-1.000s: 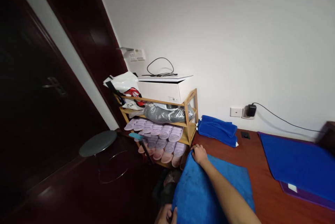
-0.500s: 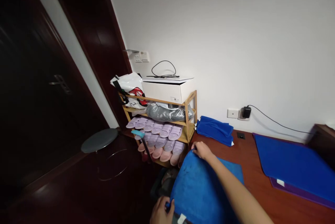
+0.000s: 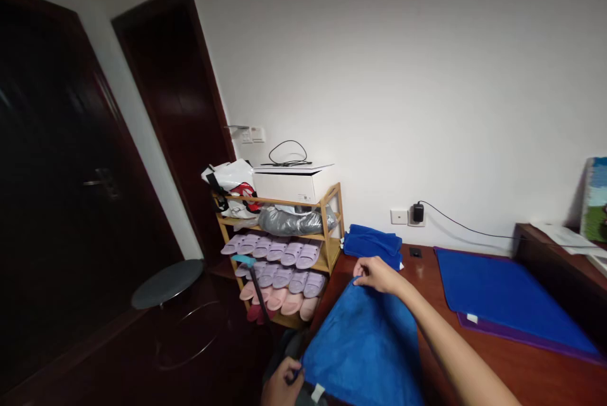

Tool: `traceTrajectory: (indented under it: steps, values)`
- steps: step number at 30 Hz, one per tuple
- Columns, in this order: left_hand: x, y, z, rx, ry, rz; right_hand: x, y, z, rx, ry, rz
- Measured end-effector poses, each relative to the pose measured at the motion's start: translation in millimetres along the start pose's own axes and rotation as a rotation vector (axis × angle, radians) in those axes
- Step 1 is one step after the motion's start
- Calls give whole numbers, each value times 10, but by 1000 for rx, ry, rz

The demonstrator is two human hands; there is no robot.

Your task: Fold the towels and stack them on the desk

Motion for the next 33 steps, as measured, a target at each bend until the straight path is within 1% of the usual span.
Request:
traceTrajectory:
  steps: [1,3,5,6,7,11,13,16,19,21,23,25,27,30,33]
  values:
    - [-12,44,-67,58,-16,13,51,89,42,-5,-5,-32]
    - [-42,158,-272,187,-66,70,158,296,109,-11,-16,-104]
    - [-91,299,-548,273,-124,122,281,523,156,-25,-34,-155]
    - [-128,376,-698,291,-153,127,350,639,179,-42,-43,-173]
    - [-175,455,-852,295,-186,117,426,755,206,-64,-51,-190]
    - [-408,765,-1472,339,-352,1,788,1178,385,-167,-60,-250]
    - [-502,893,-1778,360,-437,-4,981,1343,493,-189,-71,-283]
    - [-571,1045,-2210,343,-541,40,1242,1536,613,-166,-95,-373]
    - [-595,1144,-2557,353,-596,94,1450,1658,681,-146,-107,-465]
    - [-620,1172,-2722,378,-598,152,1562,1695,720,-163,-119,-507]
    - [-657,1173,-2830,418,-578,244,1657,1697,759,-188,-133,-540]
    - [-689,1159,-2889,471,-542,354,1737,1674,790,-203,-140,-574]
    - [-700,1142,-2914,519,-499,428,1803,1637,797,-203,-141,-613]
    - [-670,1118,-2939,570,-464,458,1885,1579,764,-191,-150,-666]
    - [-610,1099,-2986,599,-473,467,1968,1540,729,-161,-168,-725]
Point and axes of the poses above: each hand's wrist, its own x-axis away from the middle knuckle, its own y-axis out of the back of the hand, z = x × y, the point moved 3 cm from there along -x, towards the middle knuckle, and after that the axes turned 9 degrees about y, right-handed, at the moved point
